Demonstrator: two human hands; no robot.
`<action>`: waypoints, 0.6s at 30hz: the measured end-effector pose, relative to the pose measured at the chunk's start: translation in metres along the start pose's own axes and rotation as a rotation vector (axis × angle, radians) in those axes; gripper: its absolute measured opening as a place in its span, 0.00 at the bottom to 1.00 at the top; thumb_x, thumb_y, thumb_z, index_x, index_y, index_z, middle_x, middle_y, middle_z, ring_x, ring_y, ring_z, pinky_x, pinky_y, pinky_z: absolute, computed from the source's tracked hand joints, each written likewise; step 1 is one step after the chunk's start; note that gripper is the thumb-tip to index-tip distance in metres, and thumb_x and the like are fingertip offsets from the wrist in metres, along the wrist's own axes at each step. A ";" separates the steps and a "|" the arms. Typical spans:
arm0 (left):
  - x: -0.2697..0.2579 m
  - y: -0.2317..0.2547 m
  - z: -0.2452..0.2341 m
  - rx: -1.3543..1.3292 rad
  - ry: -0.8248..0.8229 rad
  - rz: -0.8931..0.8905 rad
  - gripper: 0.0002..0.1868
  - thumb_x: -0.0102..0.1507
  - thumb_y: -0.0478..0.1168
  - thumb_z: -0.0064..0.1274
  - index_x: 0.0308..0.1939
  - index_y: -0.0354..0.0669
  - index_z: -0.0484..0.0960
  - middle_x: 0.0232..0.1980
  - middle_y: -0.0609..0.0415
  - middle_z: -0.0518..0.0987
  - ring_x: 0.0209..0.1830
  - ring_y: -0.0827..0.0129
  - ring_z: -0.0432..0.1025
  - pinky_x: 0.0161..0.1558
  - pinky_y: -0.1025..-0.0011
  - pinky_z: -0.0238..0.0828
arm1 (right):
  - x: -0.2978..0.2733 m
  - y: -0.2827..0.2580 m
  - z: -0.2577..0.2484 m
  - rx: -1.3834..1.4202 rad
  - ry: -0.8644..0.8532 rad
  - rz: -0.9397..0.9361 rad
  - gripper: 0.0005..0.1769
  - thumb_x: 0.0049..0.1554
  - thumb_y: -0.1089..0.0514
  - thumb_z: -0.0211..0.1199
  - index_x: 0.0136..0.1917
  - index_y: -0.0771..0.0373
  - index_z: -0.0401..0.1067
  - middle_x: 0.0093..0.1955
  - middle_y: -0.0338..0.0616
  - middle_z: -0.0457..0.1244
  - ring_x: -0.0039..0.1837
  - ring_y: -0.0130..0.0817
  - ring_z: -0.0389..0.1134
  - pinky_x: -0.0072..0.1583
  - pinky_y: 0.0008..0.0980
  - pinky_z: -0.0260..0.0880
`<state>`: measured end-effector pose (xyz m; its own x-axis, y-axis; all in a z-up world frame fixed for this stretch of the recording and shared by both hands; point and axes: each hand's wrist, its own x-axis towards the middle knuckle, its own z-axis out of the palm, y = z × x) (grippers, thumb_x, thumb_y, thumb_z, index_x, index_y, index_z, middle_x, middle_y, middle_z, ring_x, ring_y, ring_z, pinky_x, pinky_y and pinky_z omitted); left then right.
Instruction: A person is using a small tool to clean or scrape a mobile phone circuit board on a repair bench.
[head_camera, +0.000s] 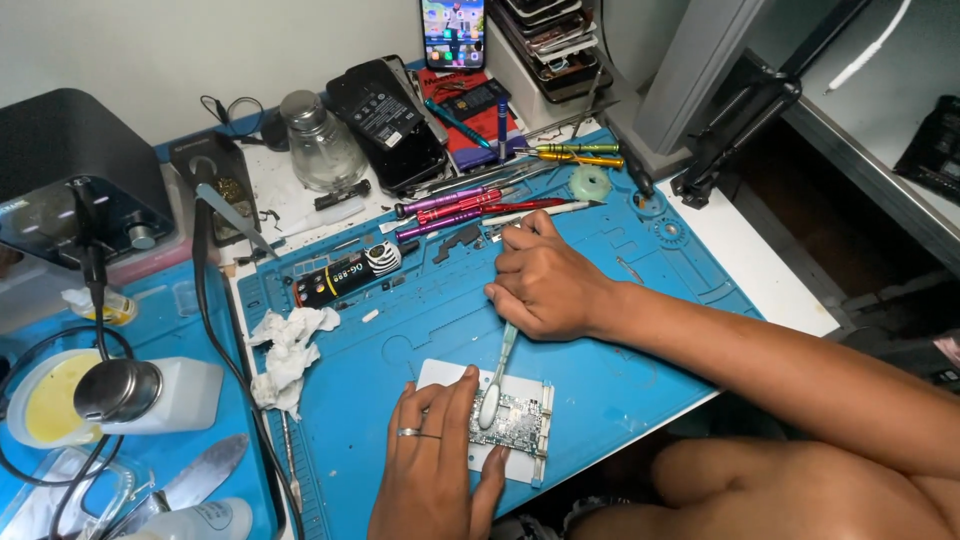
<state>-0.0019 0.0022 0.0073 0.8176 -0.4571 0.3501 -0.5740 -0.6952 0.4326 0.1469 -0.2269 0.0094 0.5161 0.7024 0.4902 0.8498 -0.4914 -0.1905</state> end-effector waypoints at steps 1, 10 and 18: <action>0.000 0.000 0.000 0.000 -0.001 0.001 0.40 0.61 0.49 0.58 0.72 0.37 0.62 0.60 0.51 0.73 0.58 0.52 0.65 0.66 0.42 0.56 | 0.000 0.000 0.000 0.000 0.000 0.001 0.24 0.62 0.56 0.52 0.26 0.64 0.69 0.25 0.40 0.54 0.40 0.40 0.52 0.53 0.50 0.49; 0.001 0.003 -0.002 -0.006 0.017 -0.007 0.38 0.61 0.47 0.58 0.72 0.38 0.63 0.58 0.51 0.74 0.57 0.53 0.66 0.67 0.43 0.56 | -0.002 0.000 0.001 0.015 -0.002 0.012 0.24 0.62 0.56 0.52 0.26 0.64 0.69 0.25 0.40 0.54 0.41 0.39 0.52 0.54 0.49 0.48; 0.001 0.001 0.001 0.002 0.025 -0.004 0.39 0.60 0.48 0.59 0.71 0.39 0.64 0.58 0.51 0.75 0.56 0.53 0.66 0.66 0.43 0.58 | -0.005 0.003 0.005 0.001 -0.005 0.017 0.24 0.63 0.55 0.52 0.27 0.62 0.70 0.26 0.39 0.54 0.42 0.39 0.52 0.54 0.50 0.49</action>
<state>-0.0019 0.0006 0.0072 0.8187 -0.4402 0.3688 -0.5704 -0.6981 0.4329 0.1476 -0.2298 0.0024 0.5314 0.6962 0.4827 0.8408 -0.5030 -0.2001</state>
